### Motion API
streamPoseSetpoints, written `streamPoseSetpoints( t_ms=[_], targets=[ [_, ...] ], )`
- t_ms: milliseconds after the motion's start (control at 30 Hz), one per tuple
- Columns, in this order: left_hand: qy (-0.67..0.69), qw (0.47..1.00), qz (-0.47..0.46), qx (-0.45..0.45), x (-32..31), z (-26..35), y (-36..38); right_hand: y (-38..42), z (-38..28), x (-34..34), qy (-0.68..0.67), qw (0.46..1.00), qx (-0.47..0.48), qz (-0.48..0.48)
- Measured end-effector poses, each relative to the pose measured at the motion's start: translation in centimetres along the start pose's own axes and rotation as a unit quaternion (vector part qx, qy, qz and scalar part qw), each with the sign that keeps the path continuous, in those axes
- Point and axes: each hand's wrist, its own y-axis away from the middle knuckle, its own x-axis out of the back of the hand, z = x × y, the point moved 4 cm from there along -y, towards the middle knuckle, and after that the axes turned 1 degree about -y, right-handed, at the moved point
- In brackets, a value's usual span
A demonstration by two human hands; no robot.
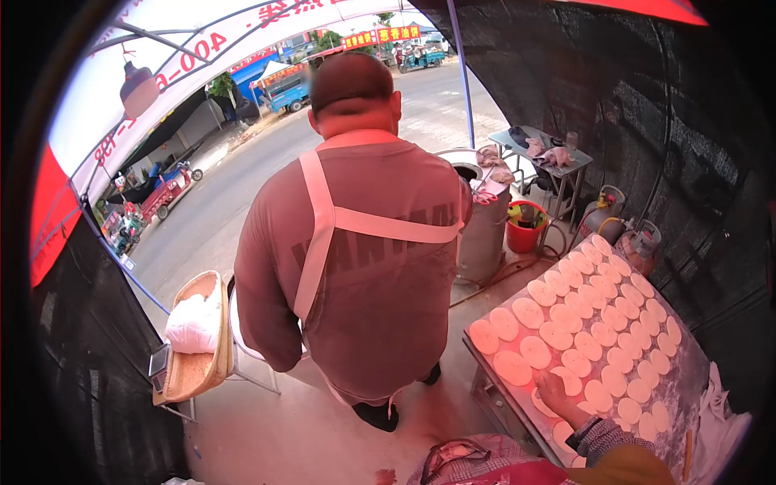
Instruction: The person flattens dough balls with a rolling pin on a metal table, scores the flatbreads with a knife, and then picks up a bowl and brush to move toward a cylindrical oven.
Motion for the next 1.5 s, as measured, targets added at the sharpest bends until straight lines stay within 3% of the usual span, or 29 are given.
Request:
streamPoseSetpoints(
  t_ms=[133,200,233,300,467,533,600,767,900,933,1033,1067,1300,1333,1367,1433,1500],
  targets=[
    [0.088,0.996,-0.003,0.011,4.2,-5.5,-1.1,-2.9,-2.7,-4.1,-0.018,1.0,-0.009,0.018],
    [0.136,0.99,-0.001,0.027,6.0,-7.6,-1.8,-3.8,-4.0,-6.9,-0.091,0.994,-0.005,-0.059],
    [0.16,0.986,-0.001,0.036,6.8,-8.4,-1.9,-4.5,-4.5,-7.8,-0.097,0.994,-0.013,-0.054],
    [0.21,0.976,-0.007,0.059,7.8,-9.4,-0.9,-5.5,-5.3,-9.6,-0.037,0.99,-0.019,-0.134],
    [0.327,0.938,-0.002,0.117,11.6,-11.7,-2.1,-10.3,-7.4,-9.7,-0.044,0.989,-0.013,-0.143],
    [0.379,0.914,0.004,0.141,12.1,-11.7,-3.5,-13.1,-6.3,-9.2,-0.042,0.989,-0.02,-0.138],
    [0.435,0.884,0.011,0.173,11.7,-11.6,-3.8,-16.7,-4.6,-9.2,-0.038,0.996,0.052,-0.065],
    [0.567,0.785,0.041,0.248,11.6,-11.0,-4.2,-24.4,-5.3,-6.1,-0.119,0.988,-0.04,-0.084],
    [0.679,0.661,0.085,0.308,11.4,-8.2,-3.8,-30.4,-5.3,-6.2,-0.197,0.978,-0.047,-0.051],
    [0.639,0.701,0.185,0.257,20.3,-4.0,-1.1,-31.5,-5.8,-6.4,-0.218,0.973,-0.055,-0.047],
    [0.672,0.647,0.167,0.319,9.7,-5.8,-2.4,-33.9,-6.8,-8.6,-0.243,0.963,-0.074,-0.087],
    [0.678,0.633,0.177,0.33,9.4,-5.3,-1.6,-34.0,-7.7,-9.3,-0.225,0.967,-0.064,-0.102],
    [0.564,0.735,0.187,0.327,7.2,2.2,4.9,-32.2,-9.3,-18.3,-0.252,0.94,-0.038,-0.226],
    [0.466,0.812,0.212,0.281,7.7,3.1,5.5,-31.5,-10.3,-18.9,-0.243,0.937,-0.023,-0.248],
    [0.631,0.649,0.118,0.409,6.3,3.6,5.7,-30.6,-11.2,-19.2,-0.223,0.939,-0.023,-0.262],
    [0.376,0.875,-0.028,0.302,1.5,2.7,4.3,-28.7,-12.4,-19.9,-0.194,0.938,-0.01,-0.288],
    [0.26,0.932,0.032,0.249,3.1,3.2,4.5,-27.1,-12.6,-20.1,-0.224,0.927,-0.029,-0.301]
  ],
)
